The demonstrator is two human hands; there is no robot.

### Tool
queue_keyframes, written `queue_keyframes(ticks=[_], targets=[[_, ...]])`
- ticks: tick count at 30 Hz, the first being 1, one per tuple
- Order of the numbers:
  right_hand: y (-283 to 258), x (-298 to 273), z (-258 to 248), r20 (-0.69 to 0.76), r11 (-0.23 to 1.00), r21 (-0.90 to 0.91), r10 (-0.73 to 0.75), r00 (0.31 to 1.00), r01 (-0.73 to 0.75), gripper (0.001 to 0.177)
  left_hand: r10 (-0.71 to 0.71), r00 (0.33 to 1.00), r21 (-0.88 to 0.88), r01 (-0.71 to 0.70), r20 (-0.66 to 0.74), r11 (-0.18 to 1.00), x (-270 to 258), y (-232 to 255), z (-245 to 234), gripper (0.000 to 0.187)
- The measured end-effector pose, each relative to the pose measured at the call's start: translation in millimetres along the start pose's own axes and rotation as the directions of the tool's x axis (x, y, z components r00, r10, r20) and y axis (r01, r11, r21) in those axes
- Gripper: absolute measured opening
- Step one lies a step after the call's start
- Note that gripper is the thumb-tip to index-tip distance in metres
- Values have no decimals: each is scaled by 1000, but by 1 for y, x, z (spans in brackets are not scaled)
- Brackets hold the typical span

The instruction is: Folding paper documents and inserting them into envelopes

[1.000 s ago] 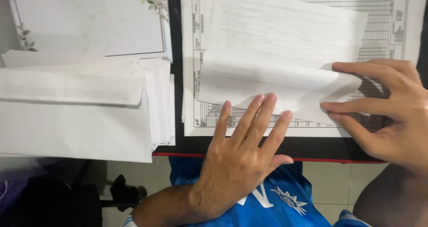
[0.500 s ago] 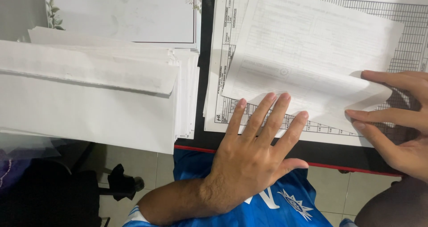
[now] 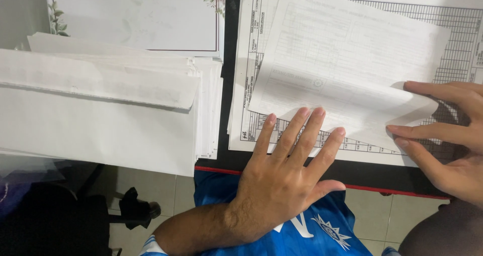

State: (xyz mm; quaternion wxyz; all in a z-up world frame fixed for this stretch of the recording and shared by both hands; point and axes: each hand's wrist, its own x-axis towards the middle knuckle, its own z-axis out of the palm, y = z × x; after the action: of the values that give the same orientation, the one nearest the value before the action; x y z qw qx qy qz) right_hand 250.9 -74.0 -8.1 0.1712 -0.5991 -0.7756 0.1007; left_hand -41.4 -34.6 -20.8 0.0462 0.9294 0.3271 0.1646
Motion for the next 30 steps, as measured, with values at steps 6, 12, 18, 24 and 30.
queue_keyframes(ticks=[6,12,18,24,30], targets=[[2,-1,-2,37,995,-101,20,999,-16,13,-6,1000,-10,6,19,1000,-1,1,0,87],[-17,11,-14,77,990,-107,96,992,-87,34,-12,1000,-67,13,10,998,3,2,-2,77],[-28,23,-20,139,933,-339,-79,987,123,55,12,1000,0,-12,-12,1000,5,2,-1,74],[-33,51,-23,339,817,-475,-174,925,328,118,42,999,45,-42,4,998,4,2,3,80],[-27,63,-22,335,811,-524,-83,939,259,113,32,999,31,-31,-34,999,5,2,5,71]])
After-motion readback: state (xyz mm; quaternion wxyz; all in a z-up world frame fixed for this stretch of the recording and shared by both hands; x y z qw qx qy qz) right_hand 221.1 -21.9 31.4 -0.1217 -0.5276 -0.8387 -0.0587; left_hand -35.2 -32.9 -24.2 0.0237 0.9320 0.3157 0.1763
